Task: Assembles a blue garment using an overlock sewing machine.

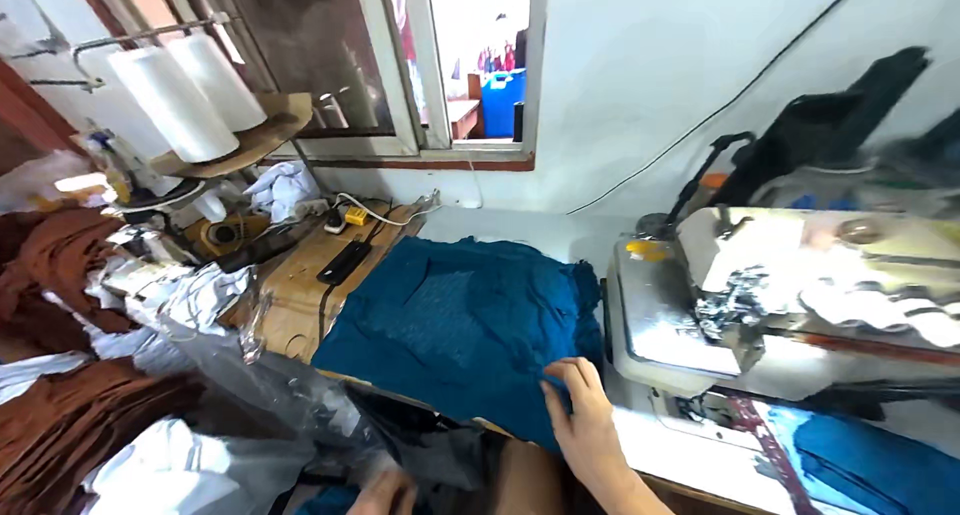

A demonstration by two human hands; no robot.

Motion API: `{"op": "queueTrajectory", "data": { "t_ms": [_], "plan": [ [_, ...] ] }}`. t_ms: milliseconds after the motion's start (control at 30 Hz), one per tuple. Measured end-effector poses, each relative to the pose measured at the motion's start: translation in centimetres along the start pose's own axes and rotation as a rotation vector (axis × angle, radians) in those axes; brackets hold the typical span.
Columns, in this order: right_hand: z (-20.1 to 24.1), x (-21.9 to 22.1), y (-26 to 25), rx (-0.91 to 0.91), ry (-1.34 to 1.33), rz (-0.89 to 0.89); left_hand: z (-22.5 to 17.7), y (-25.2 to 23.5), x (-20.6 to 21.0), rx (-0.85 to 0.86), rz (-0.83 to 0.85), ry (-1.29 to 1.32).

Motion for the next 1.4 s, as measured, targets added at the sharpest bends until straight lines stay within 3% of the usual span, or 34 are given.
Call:
{"op": "queueTrajectory", "data": {
  "t_ms": [67,100,200,267,367,467,567,733,900,1033,1167,1200,1333,1400],
  "plan": [
    [-2.9,-0.4,-0.3,0.072,-0.04,0.083,-5.4,-5.9,-0.1,0.299,-0.215,0.046],
    [-4.0,0.0,-0.1,0.099,-0.079,0.155,-7.8,-8.7,0.6,0.383,-0.225,0.061],
    [-4.7,0.6,0.3,0.114,-0.122,0.223,-12.4,-15.6,3.9,0.356,-0.079,-0.092],
    [-4.7,0.7,0.3,0.123,-0.135,0.244,-12.8,-17.6,4.1,0.349,-0.17,-0.09],
    [-5.0,0.3,0.0,0.131,-0.21,0.252,-11.2,-17.5,0.6,0.422,-0.406,0.419],
    [-5.4,0.6,0.1,0.126,-0.273,0.217,-8.4,-17.0,-1.3,0.387,-0.398,0.736],
    [-5.1,0.7,0.3,0.127,-0.249,0.198,-7.4,-15.9,-1.7,0.35,-0.396,0.687],
    [-3.0,1.1,-1.7,0.058,-0.135,0.048,-7.6,-14.6,-1.8,0.577,-0.389,0.588],
    [0.1,5.0,-7.4,0.183,-0.121,0.369,-8.0,-13.7,-2.5,0.676,-0.273,0.65],
    [1.0,7.5,-10.4,0.087,-0.066,0.445,-8.1,-12.5,-3.5,0.713,-0.221,0.556],
    [1.4,6.9,-11.2,-0.054,-0.092,0.226,-7.8,-11.6,-4.1,0.732,-0.218,0.521],
    [1.5,6.8,-11.2,-0.087,-0.096,0.244,-8.0,-11.6,-3.9,0.751,-0.203,0.517],
    [2.4,8.1,-11.0,-0.004,0.018,0.669,-8.6,-11.7,-3.2,0.774,-0.204,0.549],
    [2.2,8.7,-10.9,0.047,-0.016,0.652,-8.3,-11.9,-3.5,0.745,-0.25,0.592]
  ]
}}
Point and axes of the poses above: each hand's wrist, its own y-axis away from the middle knuckle, its own x-axis out of the palm, z = x × y, the point moved 4 cm from there along -y, towards the middle knuckle, and after that the axes turned 6 degrees about x, right-handed, at the moved point
